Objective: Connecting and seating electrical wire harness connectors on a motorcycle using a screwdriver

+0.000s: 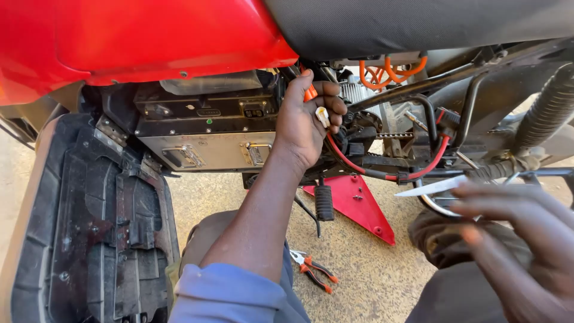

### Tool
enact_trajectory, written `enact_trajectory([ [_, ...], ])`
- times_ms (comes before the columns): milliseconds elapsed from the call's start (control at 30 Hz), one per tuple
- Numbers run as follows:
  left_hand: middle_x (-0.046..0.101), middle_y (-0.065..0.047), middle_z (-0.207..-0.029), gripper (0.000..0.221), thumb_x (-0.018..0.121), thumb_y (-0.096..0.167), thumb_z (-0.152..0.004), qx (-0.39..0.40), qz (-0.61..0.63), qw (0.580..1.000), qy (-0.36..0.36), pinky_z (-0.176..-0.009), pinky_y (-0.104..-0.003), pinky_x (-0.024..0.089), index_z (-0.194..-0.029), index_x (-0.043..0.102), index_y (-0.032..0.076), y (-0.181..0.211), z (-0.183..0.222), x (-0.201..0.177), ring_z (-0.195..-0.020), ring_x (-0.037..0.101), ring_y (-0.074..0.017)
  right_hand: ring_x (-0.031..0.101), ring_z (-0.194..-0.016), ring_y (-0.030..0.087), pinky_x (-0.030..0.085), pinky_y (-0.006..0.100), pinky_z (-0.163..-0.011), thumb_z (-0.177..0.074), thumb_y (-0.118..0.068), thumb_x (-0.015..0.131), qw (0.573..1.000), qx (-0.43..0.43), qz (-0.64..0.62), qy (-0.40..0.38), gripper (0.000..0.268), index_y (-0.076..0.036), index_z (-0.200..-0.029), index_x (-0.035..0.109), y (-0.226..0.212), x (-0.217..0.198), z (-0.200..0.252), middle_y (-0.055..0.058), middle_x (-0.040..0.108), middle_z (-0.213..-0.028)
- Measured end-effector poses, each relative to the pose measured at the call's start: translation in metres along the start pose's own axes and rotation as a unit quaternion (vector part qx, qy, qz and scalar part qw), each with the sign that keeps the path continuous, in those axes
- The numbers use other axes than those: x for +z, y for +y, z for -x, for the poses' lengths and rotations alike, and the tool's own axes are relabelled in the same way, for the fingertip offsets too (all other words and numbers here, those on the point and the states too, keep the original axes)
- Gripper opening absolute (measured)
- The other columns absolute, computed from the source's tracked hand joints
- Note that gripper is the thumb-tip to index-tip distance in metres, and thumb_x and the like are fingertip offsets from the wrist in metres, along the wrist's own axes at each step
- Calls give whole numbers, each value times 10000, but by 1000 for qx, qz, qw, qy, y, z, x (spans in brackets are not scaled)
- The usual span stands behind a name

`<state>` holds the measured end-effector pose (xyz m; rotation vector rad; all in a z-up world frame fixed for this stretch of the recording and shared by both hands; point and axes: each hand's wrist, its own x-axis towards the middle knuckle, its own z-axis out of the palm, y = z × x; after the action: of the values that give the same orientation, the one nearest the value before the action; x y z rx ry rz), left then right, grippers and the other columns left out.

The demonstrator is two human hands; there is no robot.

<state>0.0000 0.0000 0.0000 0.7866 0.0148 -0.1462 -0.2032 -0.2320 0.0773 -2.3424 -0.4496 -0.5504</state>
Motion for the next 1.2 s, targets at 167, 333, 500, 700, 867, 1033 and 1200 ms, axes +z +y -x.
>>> enact_trajectory([
  [167, 719, -188, -864, 524, 506, 488, -942, -4, 14, 1000, -17, -531, -327, 417, -1017, 710, 10, -2, -9, 4, -610, 602, -221, 655, -1057, 211, 476, 360, -904, -903, -120, 665, 998, -22, -13, -66, 213, -78, -1105, 716, 6, 56, -105, 67, 723, -1130],
  [333, 725, -188, -1091, 557, 525, 484, -1007, -4, 92, 993, -73, -792, -408, 568, -1153, 729, -13, -8, -22, -2, -891, 701, -255, 599, -888, 203, 468, 354, -778, -892, -299, 740, 994, 57, -72, -60, 330, -212, -1210, 758, 58, 139, -138, 58, 597, -1006],
  [500, 704, -183, -1248, 628, 454, 523, -1110, -27, 150, 974, -169, -961, -427, 542, -1234, 719, -32, 0, -20, -6, -1126, 675, -324, 572, -1001, 207, 465, 320, -886, -902, -290, 754, 989, 37, -143, -23, 408, -137, -1279, 719, 60, 168, -140, 85, 502, -1063],
  [700, 620, -262, -1387, 725, 371, 532, -1138, 0, 138, 977, -162, -1135, -405, 444, -1197, 715, -103, -5, -17, -9, -1278, 594, -336, 544, -832, 110, 497, 249, -746, -817, -195, 828, 965, 150, -212, -44, 211, -167, -1014, 758, 67, 179, -144, 11, 504, -1015],
  [867, 714, -225, -1083, 644, 426, 530, -1070, 10, 67, 995, -70, -920, -393, 476, -1174, 718, -35, -7, -18, 0, -1004, 650, -265, 625, -1034, 136, 522, 261, -881, -882, -64, 708, 930, 157, -328, -50, 213, -82, -1092, 685, 63, 163, -138, 57, 645, -1181],
  [1033, 685, -118, -733, 481, 471, 511, -962, -7, -38, 987, 154, -566, -342, 481, -926, 670, 75, -9, -21, 17, -616, 658, -233, 711, -945, 189, 601, 331, -916, -929, -92, 648, 854, 281, -433, -57, 196, -41, -1118, 654, 66, 149, -144, 91, 738, -1033],
  [1200, 545, -46, -593, 281, 555, 387, -904, 84, -71, 951, 289, -499, -327, 423, -826, 530, 118, -9, -17, 27, -535, 609, -194, 608, -859, 131, 477, 269, -746, -900, -60, 700, 856, 317, -403, -59, 212, -54, -1112, 692, 64, 145, -146, 49, 692, -953],
])
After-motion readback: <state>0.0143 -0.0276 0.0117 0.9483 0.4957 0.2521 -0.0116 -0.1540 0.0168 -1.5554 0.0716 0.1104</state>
